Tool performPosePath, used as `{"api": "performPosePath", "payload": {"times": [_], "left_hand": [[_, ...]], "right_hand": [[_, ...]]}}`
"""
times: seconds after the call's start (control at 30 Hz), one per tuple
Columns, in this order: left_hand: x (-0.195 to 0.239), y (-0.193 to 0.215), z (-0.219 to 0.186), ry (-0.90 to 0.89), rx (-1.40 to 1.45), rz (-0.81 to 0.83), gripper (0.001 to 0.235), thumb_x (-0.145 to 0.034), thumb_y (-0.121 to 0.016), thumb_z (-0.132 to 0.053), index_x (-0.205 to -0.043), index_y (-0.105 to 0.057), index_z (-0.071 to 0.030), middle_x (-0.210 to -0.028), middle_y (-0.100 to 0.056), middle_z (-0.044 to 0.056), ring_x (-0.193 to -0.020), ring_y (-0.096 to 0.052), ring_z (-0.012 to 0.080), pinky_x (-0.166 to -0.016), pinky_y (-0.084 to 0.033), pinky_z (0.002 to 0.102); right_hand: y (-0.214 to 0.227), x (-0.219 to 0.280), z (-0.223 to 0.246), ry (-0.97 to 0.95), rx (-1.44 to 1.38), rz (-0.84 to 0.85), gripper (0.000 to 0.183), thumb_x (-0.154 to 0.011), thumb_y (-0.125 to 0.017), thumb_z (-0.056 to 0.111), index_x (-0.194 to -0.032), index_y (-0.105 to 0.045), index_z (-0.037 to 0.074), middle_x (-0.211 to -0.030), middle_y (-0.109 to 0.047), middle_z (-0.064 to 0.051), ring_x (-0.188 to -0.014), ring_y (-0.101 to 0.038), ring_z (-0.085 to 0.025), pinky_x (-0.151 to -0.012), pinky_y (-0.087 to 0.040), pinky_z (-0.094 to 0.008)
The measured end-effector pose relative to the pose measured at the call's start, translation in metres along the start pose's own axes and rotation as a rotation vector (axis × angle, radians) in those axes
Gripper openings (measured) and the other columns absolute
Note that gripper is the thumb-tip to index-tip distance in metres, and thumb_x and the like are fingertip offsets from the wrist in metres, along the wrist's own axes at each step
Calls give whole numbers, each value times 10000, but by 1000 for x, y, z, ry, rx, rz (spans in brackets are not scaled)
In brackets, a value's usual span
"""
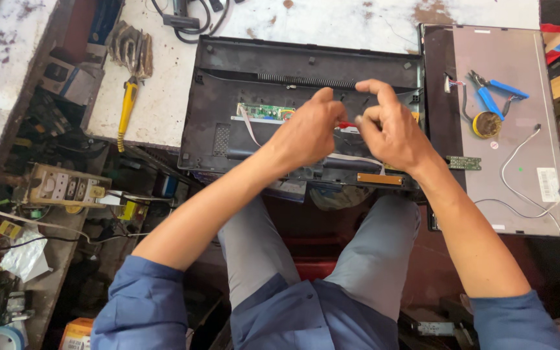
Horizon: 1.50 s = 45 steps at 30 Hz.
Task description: The person strips the insulation from several wires using a wire stripper, then wraps the exposed ends with red electrical tape. They handle a circuit board and connect the taped wires to it within the open electronics chassis.
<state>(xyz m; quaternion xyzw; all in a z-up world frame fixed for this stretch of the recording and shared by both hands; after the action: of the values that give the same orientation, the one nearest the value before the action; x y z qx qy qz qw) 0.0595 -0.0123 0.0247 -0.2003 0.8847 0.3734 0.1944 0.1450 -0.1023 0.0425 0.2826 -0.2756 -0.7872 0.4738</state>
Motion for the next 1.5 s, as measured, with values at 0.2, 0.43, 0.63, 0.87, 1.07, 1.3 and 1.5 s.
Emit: {"api": "performPosePath", "payload": {"times": [0.2,0.43,0.63,0.87,1.07,1.3,1.5], "left_hand": [[-13,-27,48,416,301,321,106,-824,-665,-76,-881,-736,-21,-733,-695,109,-677,-661,202,-626,-521,362],[-8,-13,47,527,423,264,105,-832,-780,-106,-887,-748,-23,-702,-664,21,-607,-560,93,-519,-450,297],[-12,1,23,255,315,21,65,-816,-715,11,-854,-663,0,-798,-672,90,-703,-654,163,-624,-525,306],[-14,13,1,-7,143,-136,142,-861,-629,89,-964,-626,-9,-907,-608,166,-835,-646,320,-730,-517,395],[3,61,-44,-329,-123,-429,288,-883,-680,13,-1163,-611,2,-1071,-652,162,-977,-633,355,-825,-525,416],[121,-24,-14,144,477,355,209,-924,-801,-243,-837,-759,-57,-744,-736,76,-685,-701,214,-664,-536,352],[204,-70,74,391,-136,36,138,-793,-667,-43,-915,-728,-22,-962,-729,187,-890,-698,375,-764,-550,437]], "right_hand": [[1,15,31,261,282,-63,525,-820,-837,150,-1276,-593,56,-650,-598,-103,-589,-610,-267,-540,-460,-379],[0,19,20,383,230,-144,194,-957,-783,140,-1129,-766,51,-751,-619,-109,-696,-623,-258,-656,-488,-369],[-9,4,-31,-62,-222,-94,150,-993,-700,157,-977,-760,21,-747,-699,-18,-661,-592,-73,-580,-469,-281],[-6,-5,-46,-104,-257,-151,187,-1031,-673,120,-912,-718,-18,-731,-669,-60,-627,-578,-92,-556,-447,-266],[-8,-16,-55,-84,-321,-40,226,-1132,-599,169,-1055,-697,-19,-878,-708,-53,-756,-677,-109,-676,-542,-261],[22,73,17,319,181,-425,85,-1080,-599,-28,-1122,-663,-65,-1044,-722,-170,-812,-646,-246,-710,-476,-362],[-117,144,23,213,85,2,200,-875,-826,160,-736,-742,43,-647,-652,-101,-570,-624,-258,-554,-473,-366]]}}
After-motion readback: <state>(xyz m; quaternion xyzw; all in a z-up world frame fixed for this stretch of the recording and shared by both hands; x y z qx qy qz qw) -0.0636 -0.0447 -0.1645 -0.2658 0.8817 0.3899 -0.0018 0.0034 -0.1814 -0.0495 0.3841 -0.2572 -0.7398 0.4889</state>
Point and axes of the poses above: each hand's wrist, its own x-axis away from the middle knuckle, its own y-axis out of the back of the hand, z = x × y, the point moved 10 cm from there along -x, towards the middle knuckle
